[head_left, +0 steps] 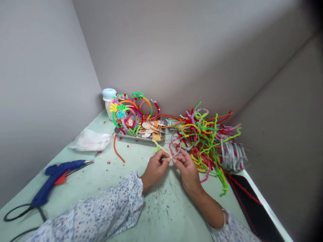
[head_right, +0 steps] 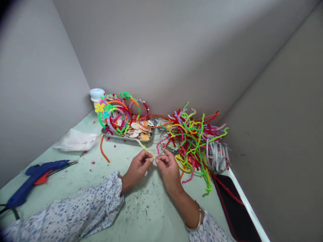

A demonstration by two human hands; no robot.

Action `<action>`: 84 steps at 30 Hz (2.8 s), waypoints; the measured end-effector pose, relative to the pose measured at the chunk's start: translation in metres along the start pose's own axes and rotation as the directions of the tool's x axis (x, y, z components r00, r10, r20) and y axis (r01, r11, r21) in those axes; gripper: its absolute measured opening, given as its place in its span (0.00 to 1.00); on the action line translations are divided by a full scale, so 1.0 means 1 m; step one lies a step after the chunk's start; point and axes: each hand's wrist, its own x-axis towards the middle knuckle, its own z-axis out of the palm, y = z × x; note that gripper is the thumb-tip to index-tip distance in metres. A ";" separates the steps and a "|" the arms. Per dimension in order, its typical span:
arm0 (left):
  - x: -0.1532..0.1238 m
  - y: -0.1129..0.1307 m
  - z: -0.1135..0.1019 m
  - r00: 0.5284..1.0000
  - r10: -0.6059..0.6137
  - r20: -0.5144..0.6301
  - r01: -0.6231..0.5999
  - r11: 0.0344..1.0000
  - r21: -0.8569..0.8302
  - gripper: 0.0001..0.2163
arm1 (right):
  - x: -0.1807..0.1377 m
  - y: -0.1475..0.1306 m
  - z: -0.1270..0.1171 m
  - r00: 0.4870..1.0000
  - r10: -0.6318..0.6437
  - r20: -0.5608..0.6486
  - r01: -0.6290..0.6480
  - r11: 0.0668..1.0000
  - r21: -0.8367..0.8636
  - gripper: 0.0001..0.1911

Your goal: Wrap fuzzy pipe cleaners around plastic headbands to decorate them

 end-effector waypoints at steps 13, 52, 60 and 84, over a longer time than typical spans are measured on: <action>0.001 -0.003 0.003 1.000 0.013 0.001 -0.013 0.998 0.058 0.06 | 0.001 0.006 -0.005 1.000 0.018 -0.011 -0.018 0.999 0.041 0.26; 0.005 -0.002 0.003 0.999 0.049 0.005 -0.049 0.998 0.033 0.07 | 0.002 0.003 -0.004 0.999 0.031 0.024 -0.030 0.999 -0.013 0.12; 0.003 0.000 0.003 0.998 0.048 0.029 -0.048 0.999 -0.003 0.08 | 0.003 0.004 -0.004 0.999 0.021 0.027 -0.020 1.000 -0.009 0.12; 0.001 0.002 0.002 0.998 0.068 -0.008 -0.067 0.995 0.078 0.10 | 0.004 0.008 -0.004 0.999 0.037 0.036 -0.038 0.999 0.023 0.15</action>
